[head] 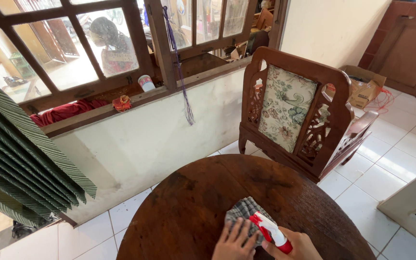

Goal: The person cleans a round wooden table by spraying a cleaning solution and wiping the surface with a cloth. The person repeatedly sprays and wipes different sections of the table in a circular motion.

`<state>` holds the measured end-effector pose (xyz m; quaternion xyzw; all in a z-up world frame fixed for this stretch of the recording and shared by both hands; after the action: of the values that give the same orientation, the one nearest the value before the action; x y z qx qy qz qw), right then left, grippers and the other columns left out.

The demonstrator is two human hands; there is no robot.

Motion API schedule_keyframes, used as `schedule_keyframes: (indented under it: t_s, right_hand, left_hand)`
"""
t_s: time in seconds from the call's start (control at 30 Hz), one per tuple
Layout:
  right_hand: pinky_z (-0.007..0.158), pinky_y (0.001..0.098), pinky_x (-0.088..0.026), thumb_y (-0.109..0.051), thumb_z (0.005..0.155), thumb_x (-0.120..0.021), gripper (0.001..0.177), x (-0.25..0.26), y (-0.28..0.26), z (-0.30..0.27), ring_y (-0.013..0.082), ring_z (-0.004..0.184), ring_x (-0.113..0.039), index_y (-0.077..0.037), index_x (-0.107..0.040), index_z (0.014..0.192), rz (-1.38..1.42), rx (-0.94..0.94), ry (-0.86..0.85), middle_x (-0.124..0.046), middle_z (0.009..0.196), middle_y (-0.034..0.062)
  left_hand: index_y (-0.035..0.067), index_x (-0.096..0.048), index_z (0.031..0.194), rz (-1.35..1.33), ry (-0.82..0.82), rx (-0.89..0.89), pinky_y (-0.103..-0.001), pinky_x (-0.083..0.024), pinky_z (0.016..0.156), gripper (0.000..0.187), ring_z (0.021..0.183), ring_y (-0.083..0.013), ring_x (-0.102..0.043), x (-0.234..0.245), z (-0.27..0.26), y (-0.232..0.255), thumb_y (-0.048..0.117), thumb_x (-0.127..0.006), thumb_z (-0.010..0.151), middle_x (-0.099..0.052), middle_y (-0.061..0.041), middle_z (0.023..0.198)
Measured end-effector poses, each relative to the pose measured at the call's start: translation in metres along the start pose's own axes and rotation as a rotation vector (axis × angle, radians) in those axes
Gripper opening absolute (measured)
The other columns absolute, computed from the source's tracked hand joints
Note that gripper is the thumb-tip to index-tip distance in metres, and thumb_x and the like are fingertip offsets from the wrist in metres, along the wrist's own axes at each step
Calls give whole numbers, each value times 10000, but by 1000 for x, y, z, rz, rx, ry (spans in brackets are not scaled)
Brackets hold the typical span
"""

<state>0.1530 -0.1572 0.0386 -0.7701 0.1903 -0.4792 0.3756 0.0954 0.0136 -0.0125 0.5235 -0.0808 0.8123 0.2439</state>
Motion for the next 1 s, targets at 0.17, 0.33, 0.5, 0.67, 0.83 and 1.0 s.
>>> schedule_keyframes:
  t_s: [0.17,0.33,0.5,0.67,0.83,1.0]
  right_hand:
    - [704,356,-616,-552,799,-763,673,-1,4,4,203,703,-821,-110,-713,1304,-34,16,-1,-829,779,126]
    - [652,358,-599,-525,797,-767,630,0,-3,0,208,640,-807,-103,-733,1264,-38,38,15,-812,712,117]
    - [613,357,-581,-524,807,-767,593,-1,-5,-2,211,596,-781,-92,-755,1215,-41,23,8,-798,674,118]
    - [622,345,-595,-521,813,-780,584,0,-2,0,195,603,-794,-79,-759,1193,-34,28,22,-815,698,116]
    - [712,336,-633,-507,817,-778,663,4,-13,-3,163,708,-831,-121,-693,1349,-33,69,35,-844,791,85]
    - [751,369,-657,-507,835,-789,665,4,-18,-14,213,715,-848,-161,-633,1382,-15,-79,-7,-850,811,126]
  left_hand:
    - [114,-379,1574,-86,-356,411,-682,33,1193,810,1548,-331,-127,76,4,-32,642,-504,974,-220,-199,1665]
    - [47,-207,1598,0,-574,651,-607,97,1211,915,1552,-409,98,104,-10,-48,652,-478,967,-16,-256,1664]
    - [-41,-401,1514,206,53,115,-639,-12,1194,713,1549,-463,-56,48,3,-13,419,-519,983,-206,-324,1644]
    - [2,-412,1578,75,-62,142,-608,-49,1242,706,1596,-421,-122,18,-3,-21,400,-550,1011,-243,-280,1685]
    - [17,-367,1549,-3,-160,400,-674,-11,1175,934,1538,-501,-130,93,4,-32,591,-641,865,-193,-343,1637]
    - [86,-349,1535,-15,-258,526,-600,-16,1232,871,1521,-428,-172,118,-1,-49,643,-593,912,-237,-228,1644]
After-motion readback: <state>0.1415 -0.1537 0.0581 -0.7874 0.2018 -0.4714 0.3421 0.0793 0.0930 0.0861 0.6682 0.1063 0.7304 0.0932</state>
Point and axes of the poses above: each hand's wrist, its own z-axis towards the middle knuckle, its own x-axis out of the back of the hand, y = z × x, the point moved 9 cm from there along z, towards the middle knuckle
